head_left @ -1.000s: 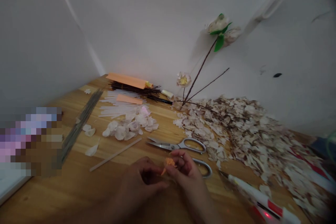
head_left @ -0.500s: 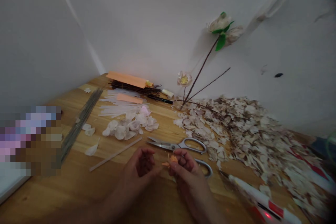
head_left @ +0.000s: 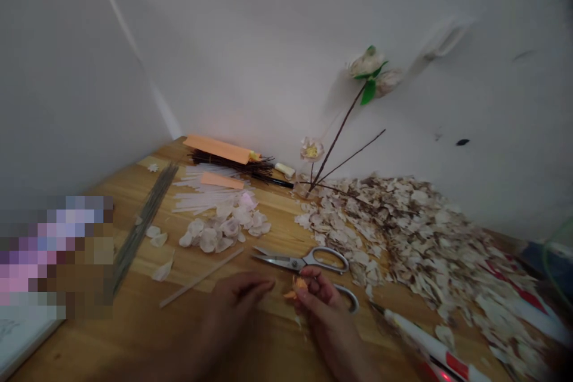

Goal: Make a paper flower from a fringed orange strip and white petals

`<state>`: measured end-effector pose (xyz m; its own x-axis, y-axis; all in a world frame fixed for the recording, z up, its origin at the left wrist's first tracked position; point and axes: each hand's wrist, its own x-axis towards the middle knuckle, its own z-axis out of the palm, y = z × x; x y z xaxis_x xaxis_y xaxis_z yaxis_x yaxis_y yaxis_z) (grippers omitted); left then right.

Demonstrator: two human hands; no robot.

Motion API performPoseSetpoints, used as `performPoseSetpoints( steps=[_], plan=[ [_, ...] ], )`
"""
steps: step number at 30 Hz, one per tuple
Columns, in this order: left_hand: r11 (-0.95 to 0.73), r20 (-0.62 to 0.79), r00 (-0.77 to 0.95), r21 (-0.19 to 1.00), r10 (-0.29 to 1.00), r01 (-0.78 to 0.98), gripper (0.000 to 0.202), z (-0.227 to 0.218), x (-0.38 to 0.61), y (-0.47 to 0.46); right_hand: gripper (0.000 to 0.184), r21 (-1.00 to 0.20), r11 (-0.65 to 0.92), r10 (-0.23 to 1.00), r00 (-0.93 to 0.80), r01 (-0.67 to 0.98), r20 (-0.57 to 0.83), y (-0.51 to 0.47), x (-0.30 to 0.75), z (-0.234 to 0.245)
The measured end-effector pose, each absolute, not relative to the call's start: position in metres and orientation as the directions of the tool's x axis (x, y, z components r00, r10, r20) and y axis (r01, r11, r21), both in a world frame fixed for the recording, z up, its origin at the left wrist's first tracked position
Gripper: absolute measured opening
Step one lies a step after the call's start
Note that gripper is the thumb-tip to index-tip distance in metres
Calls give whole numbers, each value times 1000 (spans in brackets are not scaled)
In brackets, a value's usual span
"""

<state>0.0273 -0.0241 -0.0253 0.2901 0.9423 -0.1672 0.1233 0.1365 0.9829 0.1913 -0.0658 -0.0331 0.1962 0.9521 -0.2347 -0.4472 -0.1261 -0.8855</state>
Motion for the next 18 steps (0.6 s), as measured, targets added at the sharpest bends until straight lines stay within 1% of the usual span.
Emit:
performPoseSetpoints(
  steps=[1, 3, 6, 8, 10, 12, 18],
  plan=[
    [49, -100, 348, 987, 932, 151, 17, -26, 28, -27, 33, -891, -121, 953, 199, -437, -227, -66, 190, -32],
    [-32, -40, 445, 988, 895, 152, 23, -27, 29, -31, 32, -907, -106, 956, 208, -407, -205, -66, 186, -31],
    [-15, -79, 503, 984, 861, 179, 34, -27, 29, -34, 32, -943, -66, 961, 234, -327, -149, -65, 179, -33],
    [-16, -102, 499, 974, 861, 227, 26, -26, 27, -34, 31, -964, -32, 962, 255, -262, -101, -65, 174, -35],
    [-48, -95, 494, 962, 864, 269, 17, -27, 25, -33, 31, -977, 2, 960, 274, -213, -58, -64, 169, -39],
    [-60, -91, 484, 956, 871, 286, 15, -28, 23, -33, 31, -983, 28, 957, 289, -183, -27, -63, 164, -41],
    [72, -154, 416, 976, 896, 207, 11, -30, 25, -28, 36, -985, 40, 963, 271, -170, -8, -61, 163, -33]
  ],
)
